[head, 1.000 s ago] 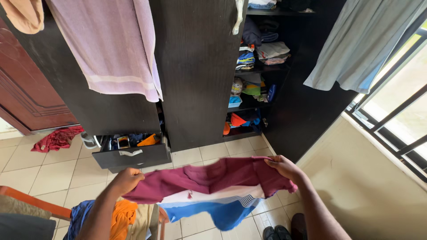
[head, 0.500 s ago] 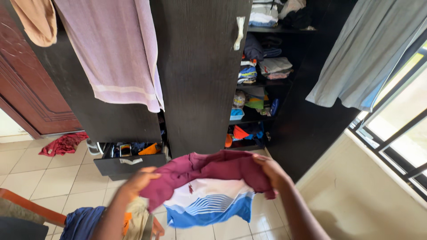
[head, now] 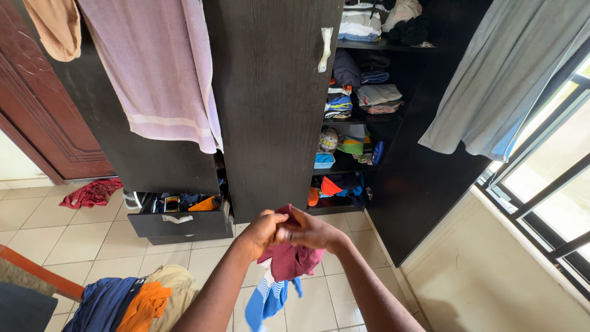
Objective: The person folds clothes by hand and places them into a wardrobe. The person picks up items from a pile, folds them one at a time, and places each item onto a shelf inside the wardrobe.
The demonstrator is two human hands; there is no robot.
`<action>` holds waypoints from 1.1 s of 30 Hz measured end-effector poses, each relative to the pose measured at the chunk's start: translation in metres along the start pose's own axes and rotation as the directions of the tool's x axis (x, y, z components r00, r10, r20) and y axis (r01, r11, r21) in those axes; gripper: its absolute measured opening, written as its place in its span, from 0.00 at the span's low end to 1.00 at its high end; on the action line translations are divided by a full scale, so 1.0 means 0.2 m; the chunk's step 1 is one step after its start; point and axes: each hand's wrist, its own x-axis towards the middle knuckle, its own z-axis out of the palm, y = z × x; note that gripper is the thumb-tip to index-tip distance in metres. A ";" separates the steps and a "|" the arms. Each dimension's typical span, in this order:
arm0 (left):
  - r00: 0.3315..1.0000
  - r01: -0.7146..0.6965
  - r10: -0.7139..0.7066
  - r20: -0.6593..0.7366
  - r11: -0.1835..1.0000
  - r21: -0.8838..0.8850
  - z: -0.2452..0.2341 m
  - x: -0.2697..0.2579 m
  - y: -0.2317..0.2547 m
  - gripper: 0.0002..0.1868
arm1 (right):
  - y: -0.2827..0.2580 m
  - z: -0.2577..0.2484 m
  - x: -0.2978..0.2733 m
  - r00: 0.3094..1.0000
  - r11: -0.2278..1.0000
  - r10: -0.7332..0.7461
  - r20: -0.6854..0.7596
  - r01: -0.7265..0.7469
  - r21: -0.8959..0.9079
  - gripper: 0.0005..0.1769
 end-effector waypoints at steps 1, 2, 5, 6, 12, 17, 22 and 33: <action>0.998 0.033 -0.032 -0.048 0.999 0.023 0.03 -0.03 0.03 0.12 | -0.02 -0.01 -0.02 1.000 1.000 0.000 -0.003 0.000 0.000 0.43; 0.993 0.066 -0.062 -0.097 0.997 0.045 0.06 -0.06 0.06 0.14 | -0.04 -0.03 -0.05 0.990 0.986 -0.137 -0.012 0.136 -0.093 0.36; 0.996 -0.007 0.017 -0.085 0.993 0.117 0.05 -0.14 0.09 0.19 | -0.09 -0.06 -0.11 0.977 0.968 -0.212 -0.020 0.207 -0.143 0.27; 0.996 -0.005 0.015 -0.084 0.993 0.116 0.02 -0.14 0.06 0.19 | -0.09 -0.07 -0.12 0.987 0.983 -0.156 -0.028 0.153 -0.103 0.25; 0.838 -0.042 0.207 -0.505 0.947 0.319 -0.39 -0.03 -0.28 0.20 | -0.06 -0.15 -0.15 0.962 0.955 -0.238 0.131 0.256 -0.148 0.14; 0.895 0.416 -0.385 -0.224 0.902 0.113 -0.55 0.01 -0.62 0.20 | -0.02 -0.22 -0.17 0.953 0.948 -0.268 0.138 0.287 -0.139 0.15; 0.943 0.273 -0.235 0.237 0.952 -0.140 -0.52 0.04 -0.86 0.28 | 0.08 -0.27 -0.22 0.979 0.977 -0.203 0.012 0.203 -0.057 0.12; 0.897 0.143 0.000 -0.441 0.946 0.291 -0.76 0.13 -0.35 0.17 | 0.37 -0.30 -0.40 0.906 0.744 0.277 -0.321 -0.413 -0.525 0.20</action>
